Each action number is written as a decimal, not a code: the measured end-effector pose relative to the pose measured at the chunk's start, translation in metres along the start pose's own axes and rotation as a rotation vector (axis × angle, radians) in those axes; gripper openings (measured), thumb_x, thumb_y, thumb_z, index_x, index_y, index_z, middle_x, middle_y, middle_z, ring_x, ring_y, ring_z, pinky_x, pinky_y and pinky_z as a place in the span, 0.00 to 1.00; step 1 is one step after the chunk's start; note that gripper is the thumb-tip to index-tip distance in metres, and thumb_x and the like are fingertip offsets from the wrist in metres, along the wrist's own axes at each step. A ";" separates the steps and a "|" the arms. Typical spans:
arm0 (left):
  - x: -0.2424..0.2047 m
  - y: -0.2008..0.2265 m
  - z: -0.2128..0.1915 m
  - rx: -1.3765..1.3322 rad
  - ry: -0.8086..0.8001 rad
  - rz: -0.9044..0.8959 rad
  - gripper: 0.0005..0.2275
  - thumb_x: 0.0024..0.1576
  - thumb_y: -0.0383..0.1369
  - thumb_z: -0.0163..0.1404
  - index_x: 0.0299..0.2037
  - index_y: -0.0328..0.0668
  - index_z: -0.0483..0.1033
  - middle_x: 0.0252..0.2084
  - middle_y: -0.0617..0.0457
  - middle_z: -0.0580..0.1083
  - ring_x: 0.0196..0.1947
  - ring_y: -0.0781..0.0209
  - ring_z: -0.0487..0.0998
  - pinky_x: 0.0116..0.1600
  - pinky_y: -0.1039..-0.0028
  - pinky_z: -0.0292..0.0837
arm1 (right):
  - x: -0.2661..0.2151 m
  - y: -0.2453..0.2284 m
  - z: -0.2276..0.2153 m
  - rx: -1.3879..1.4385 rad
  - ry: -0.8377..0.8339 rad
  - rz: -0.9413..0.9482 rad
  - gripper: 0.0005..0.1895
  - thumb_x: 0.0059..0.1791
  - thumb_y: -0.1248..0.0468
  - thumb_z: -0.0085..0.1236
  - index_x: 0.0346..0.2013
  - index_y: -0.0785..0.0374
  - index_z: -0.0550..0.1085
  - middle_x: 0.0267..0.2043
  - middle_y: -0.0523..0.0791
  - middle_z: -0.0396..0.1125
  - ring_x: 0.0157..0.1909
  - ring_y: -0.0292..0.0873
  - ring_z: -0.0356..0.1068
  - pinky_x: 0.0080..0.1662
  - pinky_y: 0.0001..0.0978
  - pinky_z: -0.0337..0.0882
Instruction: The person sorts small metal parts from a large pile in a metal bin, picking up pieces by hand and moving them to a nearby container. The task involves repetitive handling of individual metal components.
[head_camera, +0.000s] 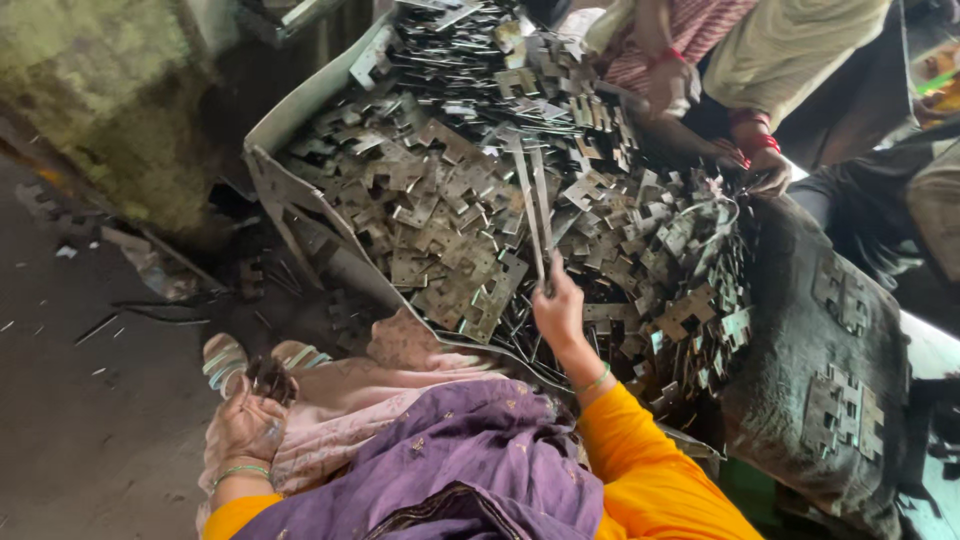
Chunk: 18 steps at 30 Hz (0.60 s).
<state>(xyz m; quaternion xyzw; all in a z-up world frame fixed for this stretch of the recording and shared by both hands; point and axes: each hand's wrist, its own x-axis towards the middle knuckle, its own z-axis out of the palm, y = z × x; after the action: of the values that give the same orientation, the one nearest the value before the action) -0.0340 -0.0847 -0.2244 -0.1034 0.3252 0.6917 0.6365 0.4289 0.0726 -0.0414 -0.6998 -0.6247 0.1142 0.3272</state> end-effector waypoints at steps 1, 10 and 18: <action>-0.003 0.000 -0.002 0.011 0.013 0.003 0.11 0.68 0.41 0.57 0.48 0.46 0.72 0.33 0.55 0.71 0.29 0.63 0.72 0.34 0.73 0.72 | 0.012 -0.007 -0.001 -0.056 0.002 -0.078 0.35 0.46 0.68 0.57 0.69 0.65 0.65 0.35 0.61 0.71 0.34 0.60 0.72 0.39 0.43 0.72; -0.016 0.002 0.014 0.080 0.023 0.016 0.09 0.68 0.38 0.57 0.49 0.44 0.74 0.37 0.53 0.73 0.33 0.61 0.74 0.38 0.72 0.72 | 0.082 -0.114 0.080 0.048 -0.178 -0.195 0.33 0.42 0.63 0.64 0.62 0.62 0.69 0.53 0.55 0.72 0.51 0.54 0.75 0.51 0.40 0.75; -0.019 -0.008 0.026 0.188 0.038 -0.004 0.08 0.68 0.36 0.58 0.50 0.43 0.76 0.39 0.51 0.74 0.36 0.59 0.75 0.42 0.71 0.73 | 0.053 -0.175 0.138 -0.165 -0.226 -0.475 0.32 0.39 0.51 0.70 0.50 0.66 0.73 0.51 0.58 0.66 0.55 0.62 0.67 0.53 0.50 0.71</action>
<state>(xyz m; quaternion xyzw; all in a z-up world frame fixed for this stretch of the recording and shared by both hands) -0.0165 -0.0853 -0.1962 -0.0571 0.4008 0.6545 0.6386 0.2210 0.1669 -0.0280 -0.5409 -0.8110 0.0605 0.2148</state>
